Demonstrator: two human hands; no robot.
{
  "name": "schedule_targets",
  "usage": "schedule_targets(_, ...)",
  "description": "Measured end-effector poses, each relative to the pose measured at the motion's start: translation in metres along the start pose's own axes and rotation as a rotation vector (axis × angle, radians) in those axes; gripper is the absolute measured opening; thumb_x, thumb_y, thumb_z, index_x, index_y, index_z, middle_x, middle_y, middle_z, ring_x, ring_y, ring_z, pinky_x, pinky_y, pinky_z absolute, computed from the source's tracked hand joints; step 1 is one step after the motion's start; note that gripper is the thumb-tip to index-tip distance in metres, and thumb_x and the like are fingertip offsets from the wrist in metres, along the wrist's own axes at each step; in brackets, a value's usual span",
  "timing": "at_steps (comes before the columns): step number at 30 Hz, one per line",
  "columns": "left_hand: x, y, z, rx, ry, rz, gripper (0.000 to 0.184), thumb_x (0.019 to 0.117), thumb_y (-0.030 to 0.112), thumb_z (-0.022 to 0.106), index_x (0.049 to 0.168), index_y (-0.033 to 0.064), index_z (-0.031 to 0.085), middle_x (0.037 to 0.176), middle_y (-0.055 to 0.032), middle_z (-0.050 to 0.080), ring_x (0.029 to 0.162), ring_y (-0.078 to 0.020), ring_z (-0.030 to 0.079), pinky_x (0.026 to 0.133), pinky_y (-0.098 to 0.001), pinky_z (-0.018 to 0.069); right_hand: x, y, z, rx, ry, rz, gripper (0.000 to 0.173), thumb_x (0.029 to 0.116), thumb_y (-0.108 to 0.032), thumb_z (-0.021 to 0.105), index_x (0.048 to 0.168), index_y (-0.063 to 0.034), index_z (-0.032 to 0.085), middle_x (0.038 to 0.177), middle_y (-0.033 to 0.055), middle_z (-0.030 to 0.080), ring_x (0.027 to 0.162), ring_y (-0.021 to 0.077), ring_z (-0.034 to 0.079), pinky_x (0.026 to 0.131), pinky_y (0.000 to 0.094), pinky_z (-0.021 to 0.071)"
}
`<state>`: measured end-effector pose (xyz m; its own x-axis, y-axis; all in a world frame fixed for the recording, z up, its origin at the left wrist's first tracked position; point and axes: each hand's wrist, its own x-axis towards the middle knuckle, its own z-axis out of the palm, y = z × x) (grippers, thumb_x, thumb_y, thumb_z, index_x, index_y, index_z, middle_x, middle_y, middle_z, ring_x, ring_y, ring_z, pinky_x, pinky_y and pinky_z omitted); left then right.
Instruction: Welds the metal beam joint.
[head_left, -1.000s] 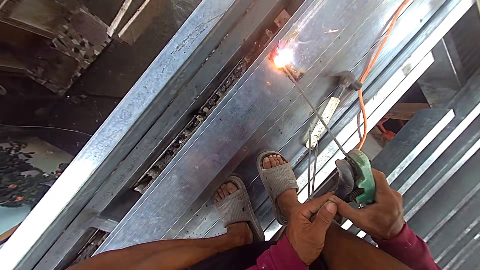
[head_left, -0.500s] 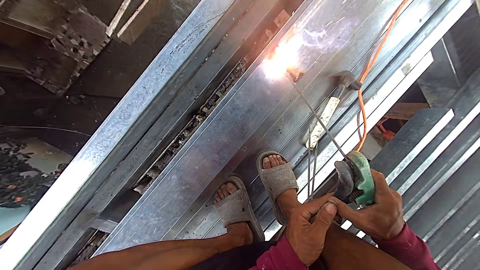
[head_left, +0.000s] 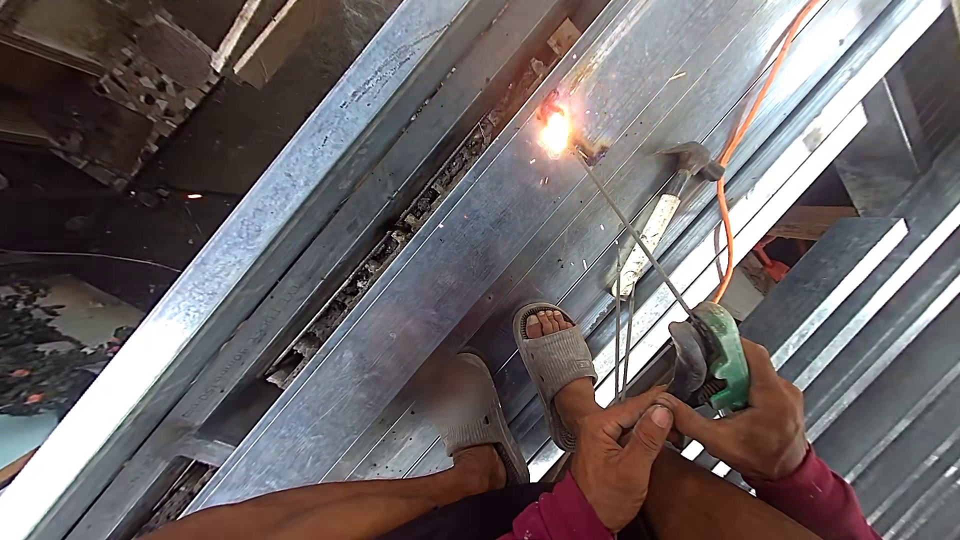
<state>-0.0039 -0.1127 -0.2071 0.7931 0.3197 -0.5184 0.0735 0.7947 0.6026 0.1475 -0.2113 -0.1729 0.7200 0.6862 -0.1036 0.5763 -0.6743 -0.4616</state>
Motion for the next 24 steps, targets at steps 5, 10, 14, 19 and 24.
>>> schedule_targets(5, 0.0008, 0.0015, 0.0004, 0.017, 0.003, 0.004, 0.03, 0.105, 0.016, 0.057, 0.113, -0.0077, 0.073, 0.113, -0.012, 0.076, 0.107, -0.0097, 0.071, 0.098, -0.0274, 0.0558, 0.0007, -0.0002, -0.0002, 0.002, 0.0, 0.002, 0.084, 0.0736, -0.066, 0.077, 0.12, 0.0023, 0.061, 0.088, 0.009, 0.072, 0.076, 0.0004, 0.066, 0.065, 0.0195, 0.0538)
schedule_targets(10, 0.0016, 0.0012, 0.0007, 0.008, 0.006, 0.0, 0.03, 0.1048, 0.016, 0.057, 0.113, -0.0078, 0.072, 0.112, -0.0124, 0.076, 0.106, -0.0105, 0.072, 0.098, -0.0277, 0.0563, 0.0014, 0.0009, 0.0001, 0.009, 0.0, 0.002, 0.086, 0.0732, -0.068, 0.077, 0.12, 0.0026, 0.061, 0.09, 0.0093, 0.073, 0.078, 0.0007, 0.067, 0.066, 0.0198, 0.0548)
schedule_targets(14, 0.0021, 0.0008, 0.0009, -0.006, 0.003, -0.008, 0.03, 0.105, 0.017, 0.057, 0.114, -0.0074, 0.072, 0.111, -0.0127, 0.076, 0.105, -0.0117, 0.072, 0.097, -0.029, 0.0567, 0.0027, 0.0008, 0.0004, 0.015, 0.0, -0.011, 0.084, 0.0737, -0.066, 0.078, 0.122, 0.0012, 0.06, 0.094, 0.0108, 0.073, 0.082, 0.0026, 0.068, 0.068, 0.021, 0.0557)
schedule_targets(19, 0.0026, 0.0014, 0.0012, 0.005, 0.006, -0.004, 0.029, 0.1049, 0.016, 0.057, 0.114, -0.0072, 0.072, 0.109, -0.0108, 0.076, 0.102, -0.0097, 0.072, 0.095, -0.0275, 0.0573, 0.0027, 0.0005, 0.0011, 0.02, 0.003, 0.006, 0.085, 0.0735, -0.066, 0.078, 0.121, 0.002, 0.061, 0.092, 0.0103, 0.073, 0.08, 0.002, 0.068, 0.067, 0.0206, 0.0559)
schedule_targets(24, 0.0029, 0.0014, 0.0009, 0.011, 0.005, -0.002, 0.031, 0.1051, 0.018, 0.057, 0.115, -0.0074, 0.072, 0.109, -0.0111, 0.077, 0.101, -0.0101, 0.072, 0.095, -0.0282, 0.0578, 0.003, 0.0002, 0.0014, 0.021, 0.005, -0.003, 0.085, 0.0738, -0.066, 0.078, 0.121, 0.0024, 0.061, 0.092, 0.0109, 0.073, 0.08, 0.0028, 0.068, 0.067, 0.0213, 0.056)
